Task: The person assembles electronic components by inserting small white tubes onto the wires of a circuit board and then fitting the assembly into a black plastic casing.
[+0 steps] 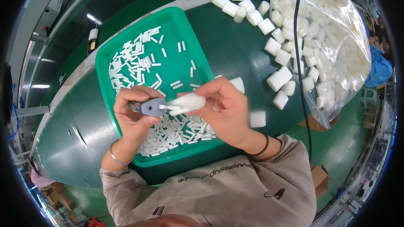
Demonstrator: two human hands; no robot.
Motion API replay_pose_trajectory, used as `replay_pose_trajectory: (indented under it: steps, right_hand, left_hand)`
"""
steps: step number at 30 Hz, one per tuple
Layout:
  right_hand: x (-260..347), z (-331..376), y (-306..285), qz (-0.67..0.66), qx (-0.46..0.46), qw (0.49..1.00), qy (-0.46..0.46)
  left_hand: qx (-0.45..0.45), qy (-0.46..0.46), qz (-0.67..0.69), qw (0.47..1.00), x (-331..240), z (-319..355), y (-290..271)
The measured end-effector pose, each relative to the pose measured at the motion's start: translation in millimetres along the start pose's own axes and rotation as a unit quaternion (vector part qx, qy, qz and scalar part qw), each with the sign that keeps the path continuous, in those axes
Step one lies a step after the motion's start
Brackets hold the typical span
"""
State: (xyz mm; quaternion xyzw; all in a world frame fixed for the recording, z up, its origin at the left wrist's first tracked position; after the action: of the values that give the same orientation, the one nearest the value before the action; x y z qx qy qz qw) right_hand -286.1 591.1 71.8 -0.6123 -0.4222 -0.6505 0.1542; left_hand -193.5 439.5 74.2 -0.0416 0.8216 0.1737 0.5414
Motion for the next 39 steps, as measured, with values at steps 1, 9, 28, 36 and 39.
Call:
replay_pose_trajectory:
  steps: [1,9,28,36,39]
  right_hand:
    - [-2,2,0,-0.023,-0.008,1.000,-0.014]
    - [10,-2,-9,0.206,0.017,0.952,-0.225]
    - [1,-8,-2,0.331,-0.016,0.938,-0.106]
    - [-16,-3,13,0.529,0.245,0.802,-0.131]
    - [-16,-6,10,0.549,0.256,0.789,-0.103]
  left_hand:
    - [-0.002,0.000,-0.001,1.000,-3,0,2]
    - [0.051,-0.120,-0.022,0.991,1,1,10]
    - [-0.177,-0.111,-0.187,0.960,-24,-40,-78]
    - [-0.527,-0.104,-0.344,0.770,-68,17,-400]
    - [-0.596,-0.084,-0.228,0.765,-60,14,-404]
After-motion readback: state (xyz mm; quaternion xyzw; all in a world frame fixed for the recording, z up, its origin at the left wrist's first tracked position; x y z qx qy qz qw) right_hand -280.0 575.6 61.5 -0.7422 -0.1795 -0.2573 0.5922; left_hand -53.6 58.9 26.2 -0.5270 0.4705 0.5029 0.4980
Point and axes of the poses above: each hand's wrist, its own z-axis away from the middle knuckle, its own y-axis out of the palm, x = y × z, the point moved 3 cm from there along -z, towards the middle knuckle, and after that the axes turned 2 degrees about x, right-handed, at the moved point
